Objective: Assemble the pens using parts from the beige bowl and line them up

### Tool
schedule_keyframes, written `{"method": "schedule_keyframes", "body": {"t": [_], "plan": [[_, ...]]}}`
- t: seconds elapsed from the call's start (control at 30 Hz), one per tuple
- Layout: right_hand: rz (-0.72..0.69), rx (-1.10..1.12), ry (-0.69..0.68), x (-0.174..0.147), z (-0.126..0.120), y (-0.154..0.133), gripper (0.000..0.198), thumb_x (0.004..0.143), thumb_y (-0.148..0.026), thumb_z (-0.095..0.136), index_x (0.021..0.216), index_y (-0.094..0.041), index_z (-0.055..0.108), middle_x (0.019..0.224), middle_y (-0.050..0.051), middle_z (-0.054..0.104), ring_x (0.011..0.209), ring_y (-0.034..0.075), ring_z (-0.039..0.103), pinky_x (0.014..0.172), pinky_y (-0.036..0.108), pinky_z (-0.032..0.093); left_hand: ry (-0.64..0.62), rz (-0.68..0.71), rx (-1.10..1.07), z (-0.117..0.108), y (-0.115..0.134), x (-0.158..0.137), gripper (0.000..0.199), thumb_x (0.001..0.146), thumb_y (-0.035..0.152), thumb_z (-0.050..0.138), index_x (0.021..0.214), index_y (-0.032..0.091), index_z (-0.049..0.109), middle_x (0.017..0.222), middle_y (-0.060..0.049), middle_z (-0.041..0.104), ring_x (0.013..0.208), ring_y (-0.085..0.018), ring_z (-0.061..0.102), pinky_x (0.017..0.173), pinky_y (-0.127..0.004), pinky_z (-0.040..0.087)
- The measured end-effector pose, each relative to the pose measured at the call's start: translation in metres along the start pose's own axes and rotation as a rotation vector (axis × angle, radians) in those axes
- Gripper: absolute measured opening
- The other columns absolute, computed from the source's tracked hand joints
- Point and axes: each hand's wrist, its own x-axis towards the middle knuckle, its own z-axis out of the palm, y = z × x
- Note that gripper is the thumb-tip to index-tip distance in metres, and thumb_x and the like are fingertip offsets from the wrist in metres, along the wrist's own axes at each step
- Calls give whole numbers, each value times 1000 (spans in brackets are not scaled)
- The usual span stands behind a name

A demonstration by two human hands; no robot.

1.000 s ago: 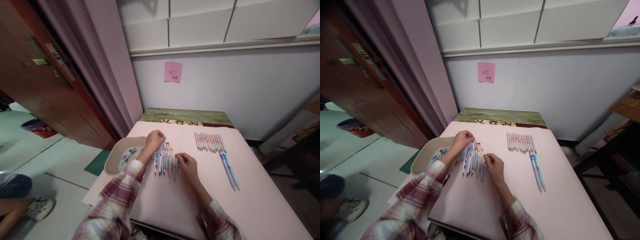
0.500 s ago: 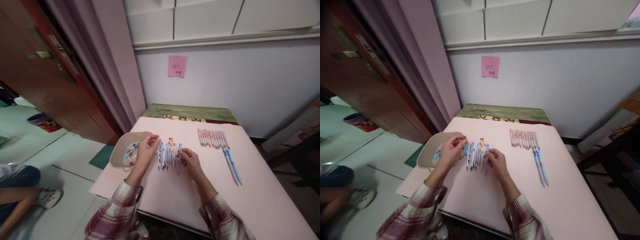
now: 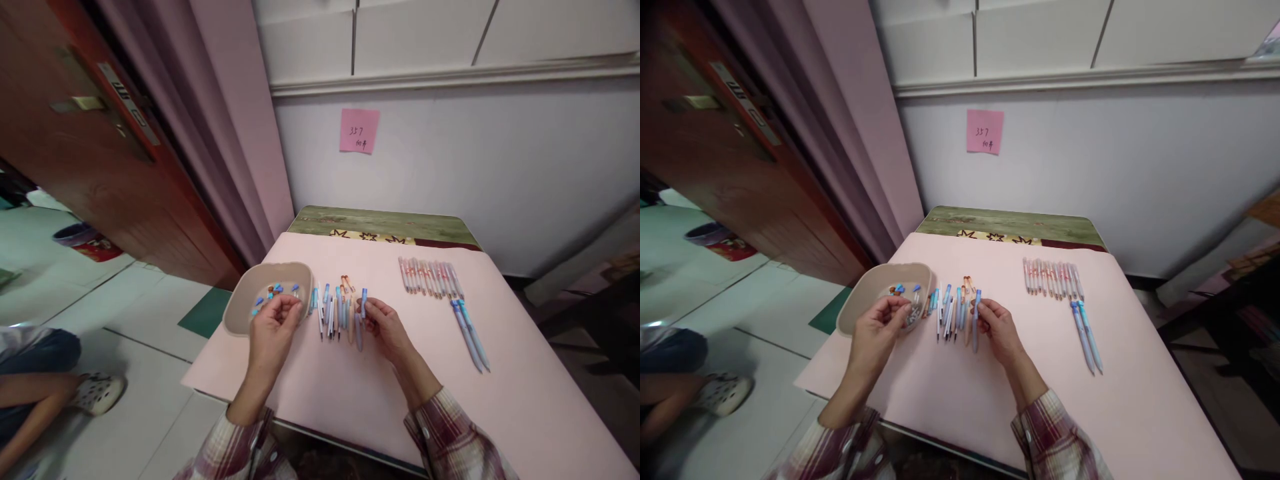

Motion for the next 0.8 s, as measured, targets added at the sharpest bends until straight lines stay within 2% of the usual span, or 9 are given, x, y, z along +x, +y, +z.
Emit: {"method": "schedule_keyframes", "body": {"t": [0.1,0.17,0.23,0.33,0.43,0.57,0.63,0.7,0.8], "plan": [[27,27,-50,-3,4,-2,32,69,-45,78,86,-19,69,82,2,66,56,8,50,51,21,41,-184,-175,-142,29,0,-12,21,71,35,67,81,18,60,65,1,60,50,-11,53,40,-19,38],[38,30,-80,-6,7,-2,31,68,-43,79,82,-19,68,81,3,65,60,10,53,54,22,44,-279,-234,-219,48,-2,-23,23,71,36,67,81,18,58,65,1,59,51,-12,55,41,-20,42],[48,41,-98,-7,8,-2,29,67,-41,80,82,-19,68,80,3,65,65,12,56,58,23,47,-333,-234,-224,61,-4,-31,21,73,36,66,80,18,57,64,1,58,52,-12,55,43,-21,43],[64,76,-90,-8,8,0,28,68,-38,80,86,-20,69,85,3,67,68,12,57,59,22,48,-380,-180,-160,61,-5,-31,15,76,32,63,77,18,59,62,1,58,53,-11,55,47,-21,44],[83,103,-68,-8,9,-1,27,69,-38,80,86,-20,68,87,3,67,63,10,55,55,20,46,-324,-111,-79,41,-7,-15,13,74,30,63,73,17,61,60,1,58,54,-11,53,50,-21,43],[86,95,-52,-8,10,-1,30,68,-39,81,86,-20,67,82,2,67,59,10,54,52,20,44,-96,-32,25,-5,-12,30,13,68,29,66,72,17,62,59,2,57,51,-10,49,49,-21,39],[74,84,-35,-8,11,0,33,66,-39,82,88,-20,67,82,2,67,58,10,54,52,21,44,25,-3,173,-30,-14,56,11,66,26,67,71,18,62,61,2,58,53,-11,50,50,-21,39],[66,63,-26,-8,11,2,34,66,-40,82,88,-19,68,80,2,67,57,10,53,51,21,44,29,-10,357,-50,-17,78,9,63,23,67,70,18,64,62,2,61,52,-11,52,49,-21,38],[69,36,-39,-8,10,3,33,66,-42,82,84,-18,70,75,2,65,54,10,52,49,21,43,-70,-53,478,-61,-26,101,5,60,16,66,64,18,64,56,3,60,44,-11,49,46,-22,35]]}}
